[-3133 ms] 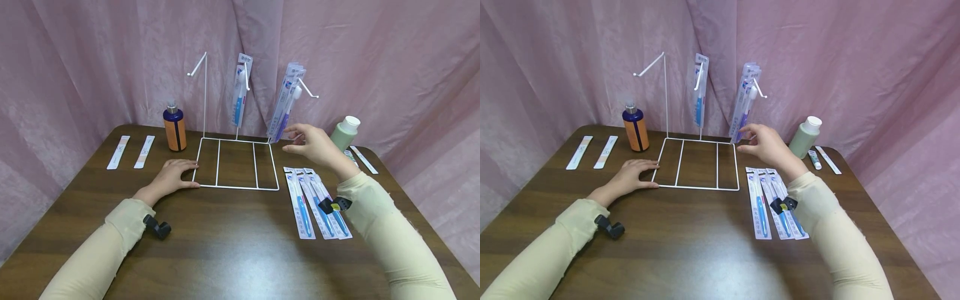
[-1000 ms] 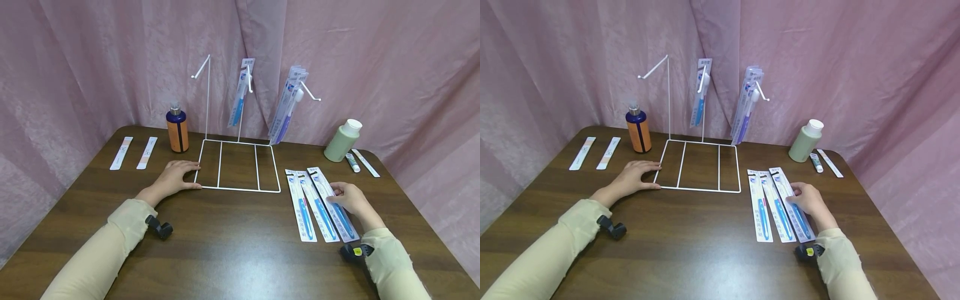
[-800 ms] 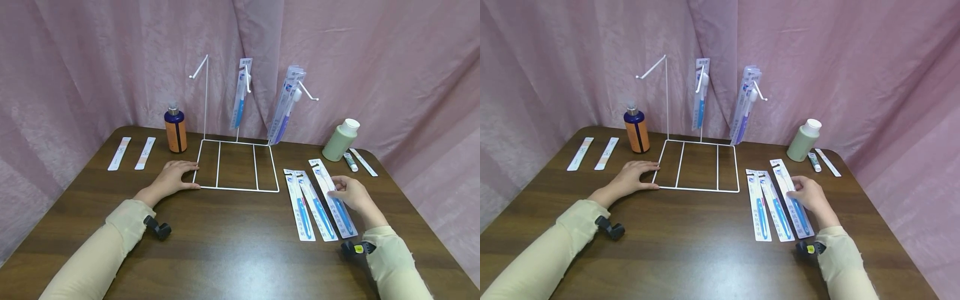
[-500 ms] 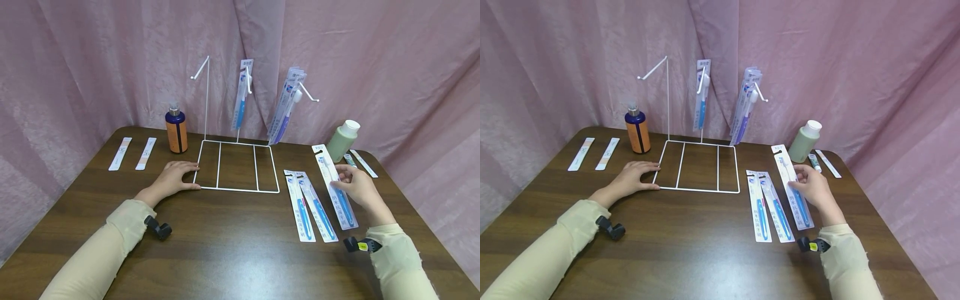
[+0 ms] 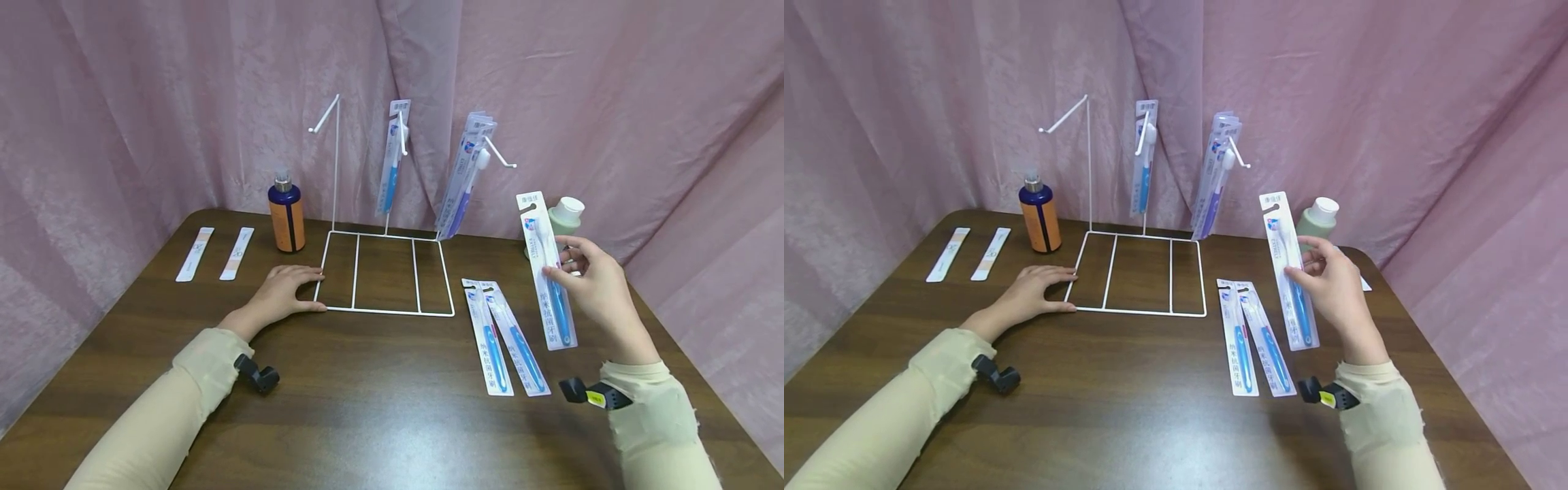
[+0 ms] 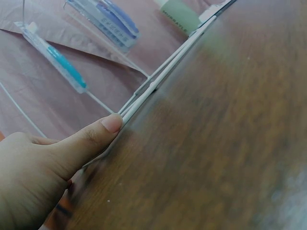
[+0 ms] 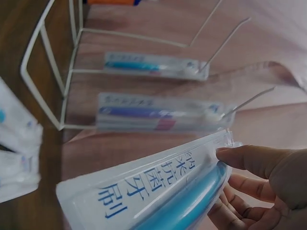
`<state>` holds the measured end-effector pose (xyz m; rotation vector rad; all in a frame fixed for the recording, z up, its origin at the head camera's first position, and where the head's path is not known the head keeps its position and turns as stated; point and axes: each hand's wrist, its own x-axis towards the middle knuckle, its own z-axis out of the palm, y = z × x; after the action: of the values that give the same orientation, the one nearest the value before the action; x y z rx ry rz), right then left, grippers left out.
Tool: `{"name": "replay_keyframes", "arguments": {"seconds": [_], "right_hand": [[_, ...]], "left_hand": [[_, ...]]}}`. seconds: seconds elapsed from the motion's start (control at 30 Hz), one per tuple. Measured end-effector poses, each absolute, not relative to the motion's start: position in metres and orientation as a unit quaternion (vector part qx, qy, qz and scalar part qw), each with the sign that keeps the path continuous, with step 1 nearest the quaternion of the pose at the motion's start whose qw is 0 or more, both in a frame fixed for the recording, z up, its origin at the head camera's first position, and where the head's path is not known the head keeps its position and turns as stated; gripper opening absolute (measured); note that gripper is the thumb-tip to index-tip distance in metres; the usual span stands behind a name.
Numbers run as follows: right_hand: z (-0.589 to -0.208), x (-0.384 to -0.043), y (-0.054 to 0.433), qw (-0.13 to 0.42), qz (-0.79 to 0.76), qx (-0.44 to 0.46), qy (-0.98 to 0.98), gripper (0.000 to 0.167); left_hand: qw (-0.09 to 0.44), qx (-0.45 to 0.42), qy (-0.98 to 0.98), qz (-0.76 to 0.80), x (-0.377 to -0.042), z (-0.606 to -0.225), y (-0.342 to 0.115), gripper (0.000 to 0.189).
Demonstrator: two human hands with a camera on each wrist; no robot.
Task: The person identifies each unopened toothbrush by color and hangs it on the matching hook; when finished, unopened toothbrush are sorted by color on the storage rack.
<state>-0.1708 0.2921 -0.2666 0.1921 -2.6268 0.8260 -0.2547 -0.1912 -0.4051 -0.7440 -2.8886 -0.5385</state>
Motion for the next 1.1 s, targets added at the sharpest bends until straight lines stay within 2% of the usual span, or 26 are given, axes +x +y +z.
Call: {"name": "replay_keyframes", "arguments": {"seconds": [0.4,0.73,0.97,1.1], "right_hand": [[-0.240,-0.158,0.251,0.257,0.356,0.091,-0.894,0.050],[-0.242,-0.157,0.240,0.243,0.355,0.100,-0.897,0.048],[-0.244,-0.156,0.228,0.230,0.385,0.148,-0.882,0.047],[-0.237,-0.159,0.216,0.243,0.404,0.170,-0.866,0.047]], "left_hand": [[0.052,-0.241,-0.952,-0.180,-0.255,-0.407,-0.192,0.073],[0.051,-0.242,-0.952,-0.181,-0.255,-0.406,-0.190,0.072],[0.056,-0.244,-0.951,-0.183,-0.254,-0.406,-0.191,0.072],[0.056,-0.244,-0.951,-0.182,-0.254,-0.406,-0.192,0.072]]}}
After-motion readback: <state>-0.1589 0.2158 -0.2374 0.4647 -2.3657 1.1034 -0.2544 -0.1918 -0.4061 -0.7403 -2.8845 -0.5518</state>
